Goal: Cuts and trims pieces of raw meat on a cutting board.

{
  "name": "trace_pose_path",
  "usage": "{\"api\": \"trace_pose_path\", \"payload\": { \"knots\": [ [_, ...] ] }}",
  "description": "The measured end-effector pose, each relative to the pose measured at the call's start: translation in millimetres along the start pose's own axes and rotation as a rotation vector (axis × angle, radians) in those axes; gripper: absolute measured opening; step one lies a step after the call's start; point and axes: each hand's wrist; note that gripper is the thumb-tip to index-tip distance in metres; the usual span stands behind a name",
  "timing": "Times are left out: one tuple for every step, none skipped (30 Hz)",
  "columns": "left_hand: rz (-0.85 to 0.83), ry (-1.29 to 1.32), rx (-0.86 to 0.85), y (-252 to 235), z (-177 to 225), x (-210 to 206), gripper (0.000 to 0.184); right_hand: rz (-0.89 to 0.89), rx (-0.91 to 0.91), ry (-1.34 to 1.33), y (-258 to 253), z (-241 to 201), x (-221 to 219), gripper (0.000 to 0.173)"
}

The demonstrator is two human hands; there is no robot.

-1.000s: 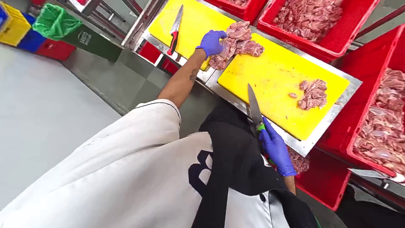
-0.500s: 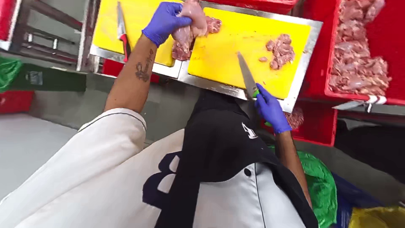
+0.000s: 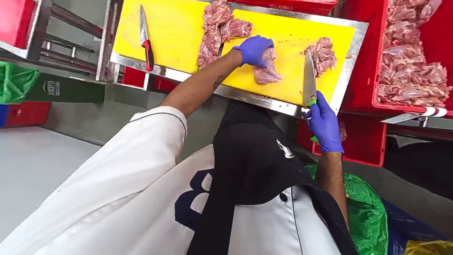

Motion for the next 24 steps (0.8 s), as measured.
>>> {"api": "trace_pose_path", "payload": {
  "knots": [
    [-0.097,-0.078,0.026,-6.4,4.2,5.4,0.07,0.002,0.001,0.016,1.3,0.8,-1.4,0.049],
    [-0.186,-0.138,0.035,-10.0,7.3,11.1,0.063,0.004,0.004,0.033,3.0,1.9,-2.1,0.049],
    [-0.245,-0.163,0.018,-10.4,9.7,15.4,0.057,0.006,0.008,0.052,4.6,3.3,-2.0,0.049],
    [-0.256,-0.132,-0.032,-6.8,11.0,16.4,0.051,0.006,0.008,0.062,7.0,5.2,-2.5,0.049],
    [-0.237,-0.051,-0.101,-2.3,11.5,19.1,0.047,0.006,0.008,0.054,8.0,6.5,-3.4,0.049],
    [-0.193,0.067,-0.186,1.9,12.0,21.5,0.042,0.008,0.018,0.036,8.2,8.1,-4.4,0.049],
    [-0.146,0.224,-0.282,6.0,14.8,21.8,0.035,0.006,0.023,0.018,10.0,10.1,-5.2,0.049],
    [-0.115,0.4,-0.382,9.0,20.6,23.1,0.029,0.001,0.024,0.004,11.6,11.2,-4.3,0.049],
    [-0.1,0.579,-0.465,12.3,29.5,25.3,0.026,-0.005,0.024,-0.003,12.7,11.4,-1.9,0.049],
    [-0.073,0.743,-0.518,16.4,40.6,27.4,0.025,-0.009,0.022,-0.003,13.9,10.6,1.2,0.049],
    [-0.022,0.873,-0.542,20.4,51.6,28.8,0.024,-0.005,0.024,0.002,15.0,8.3,5.1,0.049],
    [0.056,0.985,-0.541,22.5,62.1,29.9,0.025,0.015,0.029,0.004,15.6,3.5,11.2,0.05],
    [0.148,1.074,-0.506,23.7,71.1,27.0,0.027,0.049,0.039,-0.001,17.3,-2.4,17.5,0.05],
    [0.244,1.112,-0.433,24.1,76.8,19.0,0.029,0.093,0.057,-0.019,20.0,-8.8,22.6,0.05],
    [0.334,1.086,-0.341,23.6,78.2,7.0,0.03,0.137,0.084,-0.045,22.0,-16.3,26.3,0.05],
    [0.403,0.978,-0.232,21.9,74.2,-9.7,0.032,0.17,0.114,-0.071,23.3,-24.3,28.3,0.052],
    [0.433,0.808,-0.112,20.4,65.7,-30.3,0.035,0.19,0.14,-0.085,23.9,-31.5,27.5,0.054],
    [0.429,0.628,-0.001,20.1,55.6,-51.9,0.039,0.182,0.156,-0.077,23.6,-38.1,24.1,0.056],
    [0.408,0.487,0.099,20.5,46.0,-69.9,0.041,0.15,0.17,-0.05,21.7,-43.5,17.7,0.057],
    [0.397,0.419,0.178,22.2,39.8,-81.9,0.041,0.092,0.173,-0.016,18.9,-46.8,8.3,0.056],
    [0.385,0.402,0.228,25.0,37.2,-85.5,0.042,0.012,0.174,0.019,14.6,-47.4,-3.0,0.055],
    [0.373,0.414,0.252,26.0,36.3,-83.2,0.042,-0.071,0.169,0.037,8.3,-44.0,-14.4,0.054],
    [0.36,0.438,0.269,27.5,37.4,-82.4,0.041,-0.145,0.143,0.04,3.8,-36.4,-24.1,0.053],
    [0.353,0.458,0.277,29.1,38.4,-82.0,0.04,-0.179,0.107,0.026,0.6,-26.8,-30.9,0.052]
  ]
}}
Point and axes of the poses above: each hand's wrist, its own y-axis away from the middle knuckle, its own x-axis out of the back of the hand, z = x × y, and after that the axes turned 12 degrees about -z, right-handed
